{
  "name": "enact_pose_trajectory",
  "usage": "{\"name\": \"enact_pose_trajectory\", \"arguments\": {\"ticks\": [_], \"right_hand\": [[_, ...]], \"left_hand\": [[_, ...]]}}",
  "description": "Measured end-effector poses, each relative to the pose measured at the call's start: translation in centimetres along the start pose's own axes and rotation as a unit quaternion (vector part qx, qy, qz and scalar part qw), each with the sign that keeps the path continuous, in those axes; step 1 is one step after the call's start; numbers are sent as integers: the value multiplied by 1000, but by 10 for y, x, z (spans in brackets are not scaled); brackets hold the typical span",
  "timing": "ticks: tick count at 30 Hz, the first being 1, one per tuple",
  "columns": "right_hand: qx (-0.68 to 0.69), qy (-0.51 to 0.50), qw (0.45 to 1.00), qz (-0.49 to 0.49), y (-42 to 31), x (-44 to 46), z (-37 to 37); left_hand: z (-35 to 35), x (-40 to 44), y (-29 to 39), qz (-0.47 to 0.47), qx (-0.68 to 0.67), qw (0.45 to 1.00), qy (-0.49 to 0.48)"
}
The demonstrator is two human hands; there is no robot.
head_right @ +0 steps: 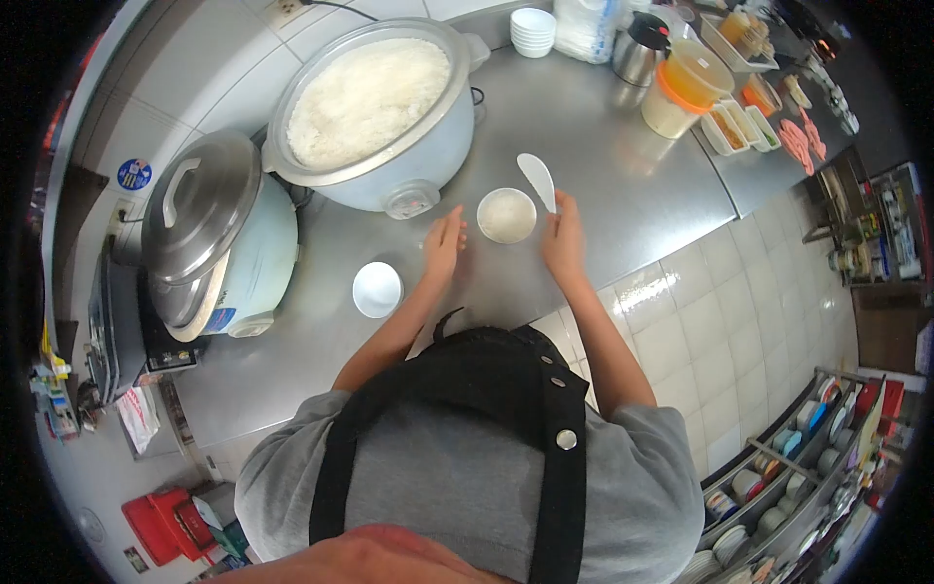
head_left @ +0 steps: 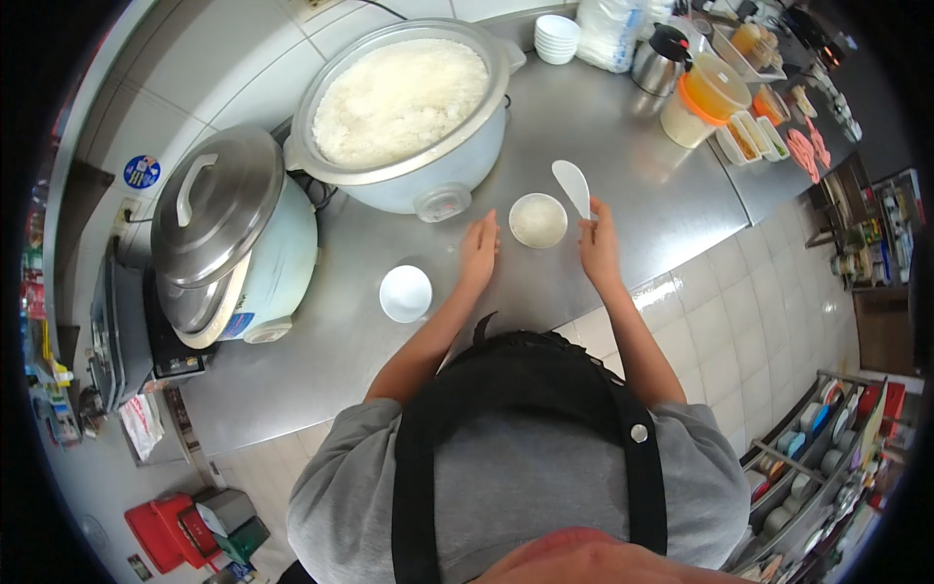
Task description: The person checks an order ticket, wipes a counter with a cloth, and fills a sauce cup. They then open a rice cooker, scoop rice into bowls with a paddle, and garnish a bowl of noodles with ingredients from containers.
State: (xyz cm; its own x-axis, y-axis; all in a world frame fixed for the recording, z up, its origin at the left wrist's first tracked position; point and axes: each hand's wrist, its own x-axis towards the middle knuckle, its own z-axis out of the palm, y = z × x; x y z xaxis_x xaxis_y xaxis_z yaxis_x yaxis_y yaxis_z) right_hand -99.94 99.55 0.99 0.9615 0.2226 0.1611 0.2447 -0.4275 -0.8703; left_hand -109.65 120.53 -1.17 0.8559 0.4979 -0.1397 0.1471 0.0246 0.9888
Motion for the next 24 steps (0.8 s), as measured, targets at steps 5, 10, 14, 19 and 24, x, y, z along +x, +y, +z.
{"name": "enact_pose_trajectory", "arguments": {"ticks": [5,10,14,19,24], "right_hand": [[-116,-69,984,-113,-11,9,-10],[-54,6,975,-218,-135,97,-32],[-76,-64,932,-350,-239,162,11],[-315,-60,813,-486,-284,249,151],[-401,-29,743,-536,-318,288,261]], "left_hand": [[-76,-55,30,216,149,959,109],[-146,-99,10,183,238,911,283],[-165,-122,-14,150,298,900,280],[-147,-134,-35,97,291,923,233],[-136,-136,-49,95,273,928,236]]}}
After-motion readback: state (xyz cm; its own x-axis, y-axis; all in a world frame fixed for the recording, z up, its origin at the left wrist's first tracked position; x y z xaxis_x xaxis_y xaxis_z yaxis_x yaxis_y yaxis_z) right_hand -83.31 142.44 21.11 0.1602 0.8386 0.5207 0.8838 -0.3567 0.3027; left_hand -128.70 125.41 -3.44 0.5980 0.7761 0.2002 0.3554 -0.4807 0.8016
